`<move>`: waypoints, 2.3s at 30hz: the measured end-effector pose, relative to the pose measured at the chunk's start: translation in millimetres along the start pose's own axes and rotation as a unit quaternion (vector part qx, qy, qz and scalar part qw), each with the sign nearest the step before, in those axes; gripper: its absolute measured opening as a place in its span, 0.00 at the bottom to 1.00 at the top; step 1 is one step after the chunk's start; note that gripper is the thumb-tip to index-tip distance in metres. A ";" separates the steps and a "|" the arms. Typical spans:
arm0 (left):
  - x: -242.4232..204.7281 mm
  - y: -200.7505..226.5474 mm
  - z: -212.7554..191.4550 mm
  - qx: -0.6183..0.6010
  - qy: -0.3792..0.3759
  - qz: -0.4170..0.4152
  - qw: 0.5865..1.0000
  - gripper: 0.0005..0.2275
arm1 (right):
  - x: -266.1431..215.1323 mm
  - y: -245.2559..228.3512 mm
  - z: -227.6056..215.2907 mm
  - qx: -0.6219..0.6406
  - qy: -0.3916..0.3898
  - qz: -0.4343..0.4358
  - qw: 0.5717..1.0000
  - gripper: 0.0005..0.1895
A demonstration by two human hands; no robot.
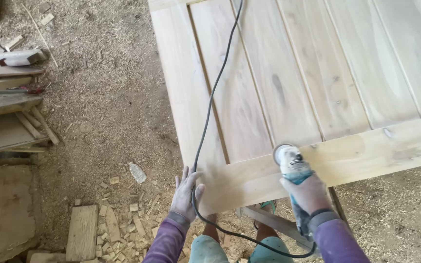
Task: Sanding a wooden door with an angle grinder.
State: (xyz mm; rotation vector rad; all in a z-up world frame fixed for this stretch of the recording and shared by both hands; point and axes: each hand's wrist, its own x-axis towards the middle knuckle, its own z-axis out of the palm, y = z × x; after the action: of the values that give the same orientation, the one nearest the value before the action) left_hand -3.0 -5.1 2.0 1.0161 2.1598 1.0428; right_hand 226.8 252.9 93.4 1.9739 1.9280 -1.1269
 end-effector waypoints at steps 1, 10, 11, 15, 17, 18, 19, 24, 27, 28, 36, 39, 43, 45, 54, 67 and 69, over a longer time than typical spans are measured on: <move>-2.8 -1.9 -5.5 0.006 0.015 0.004 1.000 0.27 | -4.1 -0.9 11.0 -0.020 -0.012 -0.018 1.000 0.24; -5.4 24.6 -81.1 -0.003 0.073 0.092 0.993 0.29 | -47.1 -32.8 79.8 -0.139 -0.003 -0.119 0.983 0.38; -5.3 24.7 -83.6 -0.003 0.075 0.088 0.993 0.29 | -52.6 -37.2 85.5 -0.141 -0.006 -0.121 0.983 0.38; -6.3 24.7 -96.5 0.005 0.076 0.085 0.993 0.28 | -73.8 -52.8 115.2 -0.177 -0.051 -0.152 0.971 0.37; -5.6 24.5 -97.9 0.007 0.073 0.086 0.994 0.28 | -83.3 -57.8 127.9 -0.179 -0.074 -0.162 0.968 0.36; -5.1 22.8 -98.2 0.011 0.072 0.090 0.993 0.27 | -88.4 -60.7 134.4 -0.185 -0.085 -0.184 0.962 0.35; -4.4 21.3 -98.2 0.015 0.070 0.093 0.993 0.26 | -93.3 -63.6 140.5 -0.191 -0.096 -0.206 0.955 0.33; -5.4 18.5 -99.9 0.013 0.068 0.094 0.993 0.25 | -123.8 -72.5 145.9 -0.265 -0.125 -0.243 0.925 0.32; -4.6 18.0 -96.5 0.013 0.062 0.091 0.994 0.24 | -120.7 -56.4 142.0 -0.298 -0.152 -0.241 0.911 0.32; -4.6 18.7 -94.2 0.011 0.056 0.089 0.994 0.23 | -118.1 -48.5 140.1 -0.314 -0.165 -0.236 0.905 0.33; -11.6 4.5 -16.1 0.067 -0.040 0.084 0.993 0.27 | -68.1 2.8 63.8 -0.270 -0.106 -0.128 0.948 0.32; -10.7 12.1 12.9 0.088 -0.085 0.065 0.990 0.28 | -40.5 35.1 35.6 -0.207 -0.059 -0.096 0.972 0.32; -4.6 21.1 38.4 0.145 -0.127 0.044 0.980 0.28 | -22.8 52.5 0.0 -0.122 -0.011 -0.065 0.990 0.31; -2.6 27.9 40.3 0.154 -0.135 0.036 0.978 0.28 | -10.5 63.8 -17.0 -0.106 -0.009 -0.045 0.993 0.28; -0.9 16.5 44.5 0.152 -0.130 0.036 0.979 0.31 | 64.8 134.9 -111.3 0.101 0.078 0.103 0.987 0.23; 1.4 35.1 22.0 0.040 -0.097 0.032 0.994 0.34 | -0.4 120.4 -47.5 0.067 0.047 0.078 0.994 0.21; -1.5 33.6 17.4 0.036 -0.085 0.044 0.995 0.35 | -18.9 111.2 -27.1 0.045 0.035 0.066 0.996 0.21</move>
State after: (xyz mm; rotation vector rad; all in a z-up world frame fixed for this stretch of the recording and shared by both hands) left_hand 23.6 15.0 19.8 1.1982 2.0434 0.8881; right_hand 341.1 236.7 81.5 2.1813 1.7764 -1.1437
